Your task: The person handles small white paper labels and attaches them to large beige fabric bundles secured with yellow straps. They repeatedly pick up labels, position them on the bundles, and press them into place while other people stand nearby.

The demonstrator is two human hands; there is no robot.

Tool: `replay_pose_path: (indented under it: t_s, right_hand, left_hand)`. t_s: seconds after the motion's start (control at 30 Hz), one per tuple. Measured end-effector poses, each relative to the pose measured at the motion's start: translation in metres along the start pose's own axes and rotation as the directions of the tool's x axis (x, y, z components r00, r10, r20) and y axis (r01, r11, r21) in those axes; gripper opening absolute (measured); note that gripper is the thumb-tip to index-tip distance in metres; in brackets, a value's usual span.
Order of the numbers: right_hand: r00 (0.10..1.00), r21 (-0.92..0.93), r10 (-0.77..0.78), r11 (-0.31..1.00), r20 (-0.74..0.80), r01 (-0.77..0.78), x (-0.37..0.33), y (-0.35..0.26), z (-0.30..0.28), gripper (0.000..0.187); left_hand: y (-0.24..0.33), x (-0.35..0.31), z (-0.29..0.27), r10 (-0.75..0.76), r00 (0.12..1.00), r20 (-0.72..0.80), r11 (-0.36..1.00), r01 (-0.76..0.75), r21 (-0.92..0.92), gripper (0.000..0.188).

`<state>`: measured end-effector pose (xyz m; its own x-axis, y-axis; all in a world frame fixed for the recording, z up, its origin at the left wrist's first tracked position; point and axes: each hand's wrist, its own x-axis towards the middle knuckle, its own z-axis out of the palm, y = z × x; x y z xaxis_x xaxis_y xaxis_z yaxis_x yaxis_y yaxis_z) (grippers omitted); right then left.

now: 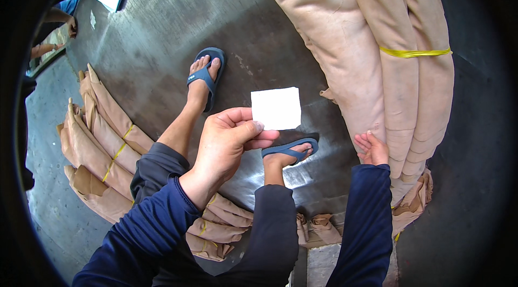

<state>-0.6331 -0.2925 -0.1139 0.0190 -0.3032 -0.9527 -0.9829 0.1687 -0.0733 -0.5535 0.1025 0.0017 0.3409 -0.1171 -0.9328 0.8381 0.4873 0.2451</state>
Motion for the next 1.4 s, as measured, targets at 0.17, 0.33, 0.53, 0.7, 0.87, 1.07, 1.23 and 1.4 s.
replay_pose_path:
  t_s: [0.17,0.33,0.53,0.7,0.87,1.07,1.23,1.4]
  right_hand:
    - [1.000,0.001,-0.007,1.000,0.008,0.007,-0.0016,-0.0013,0.0015,0.034]
    - [1.000,-0.004,0.000,1.000,0.011,0.000,-0.0038,-0.0031,0.0027,0.034]
    - [1.000,-0.011,0.000,1.000,0.020,0.000,-0.0035,-0.0030,0.0016,0.033]
    - [0.999,-0.028,-0.002,1.000,0.036,0.003,-0.0013,-0.0014,-0.0011,0.032]
    - [0.999,-0.028,-0.006,1.000,0.032,0.007,-0.0019,-0.0017,-0.0004,0.034]
    - [1.000,-0.030,-0.009,1.000,0.021,0.010,-0.0020,-0.0017,0.0009,0.035]
    - [1.000,-0.018,-0.016,1.000,0.024,0.016,-0.0005,-0.0003,-0.0004,0.035]
    - [1.000,-0.025,-0.015,1.000,0.006,0.015,-0.0001,0.0006,-0.0003,0.034]
  left_hand:
    - [-0.0010,0.0010,-0.0009,0.006,1.000,0.006,1.000,-0.006,0.011,0.018]
    - [-0.0011,0.0012,-0.0007,0.007,1.000,0.006,1.000,-0.007,0.003,0.018]
    - [-0.0014,0.0018,0.0000,0.014,1.000,0.009,1.000,-0.014,0.012,0.019]
    - [-0.0019,0.0019,0.0008,0.011,1.000,0.008,1.000,-0.012,0.011,0.020]
    - [-0.0020,0.0023,0.0015,0.011,1.000,0.011,1.000,-0.011,0.013,0.020]
    - [-0.0012,0.0020,0.0025,0.011,1.000,0.015,1.000,-0.011,0.009,0.021]
    - [-0.0010,0.0015,0.0023,0.012,1.000,0.023,1.000,-0.012,-0.012,0.021]
    - [-0.0008,0.0016,0.0031,0.005,1.000,0.019,1.000,-0.005,-0.009,0.020]
